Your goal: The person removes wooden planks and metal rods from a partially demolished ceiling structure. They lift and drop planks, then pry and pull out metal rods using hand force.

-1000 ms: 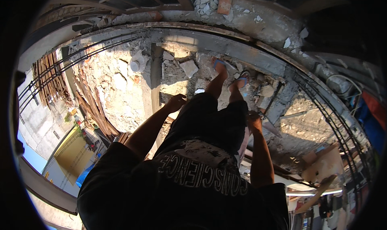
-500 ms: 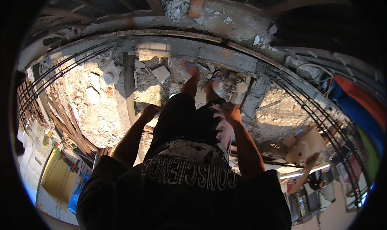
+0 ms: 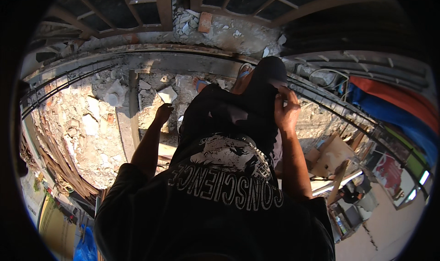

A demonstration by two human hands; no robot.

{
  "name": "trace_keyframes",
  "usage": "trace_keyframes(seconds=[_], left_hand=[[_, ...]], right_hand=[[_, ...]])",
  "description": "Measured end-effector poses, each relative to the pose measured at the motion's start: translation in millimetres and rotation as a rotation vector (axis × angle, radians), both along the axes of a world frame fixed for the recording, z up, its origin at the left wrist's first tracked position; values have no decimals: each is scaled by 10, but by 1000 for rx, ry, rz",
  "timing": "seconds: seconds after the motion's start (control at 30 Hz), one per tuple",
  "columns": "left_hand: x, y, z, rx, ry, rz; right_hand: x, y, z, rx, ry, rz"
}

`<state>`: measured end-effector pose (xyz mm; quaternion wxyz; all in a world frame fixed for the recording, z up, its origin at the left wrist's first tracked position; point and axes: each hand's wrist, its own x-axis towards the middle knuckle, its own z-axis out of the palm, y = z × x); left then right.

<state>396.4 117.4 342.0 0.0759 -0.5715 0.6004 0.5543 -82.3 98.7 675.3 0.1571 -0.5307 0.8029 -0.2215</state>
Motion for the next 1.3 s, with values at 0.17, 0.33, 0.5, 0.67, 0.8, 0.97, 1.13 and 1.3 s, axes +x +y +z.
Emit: trace_keyframes(seconds=[0.17,0.33,0.5,0.67,0.8,0.97,1.13,1.3], left_hand=[[49,154,-183,132,71,417],[280,68,-272,-63,-57,521],[205,38,-80,1,35,1171],[-628,699,149,140,-96,1368],[-1650,1206,427,388,-250,1248],[-2343,478,925,371,-419,869],[-2477,-906,958,116,-272,758],[-2795,-1667,622,-94,-90,600]], right_hand=[[59,-304,149,-22,3,156],[17,-777,33,52,-69,389],[-279,-1384,-366,331,-86,588],[-830,-2178,-1175,497,-198,723],[-1224,-2489,-1583,572,-333,678],[-1512,-2618,-1924,699,-414,680],[-1580,-2504,-2419,757,-458,586],[-1430,-2202,-3116,949,-541,487]])
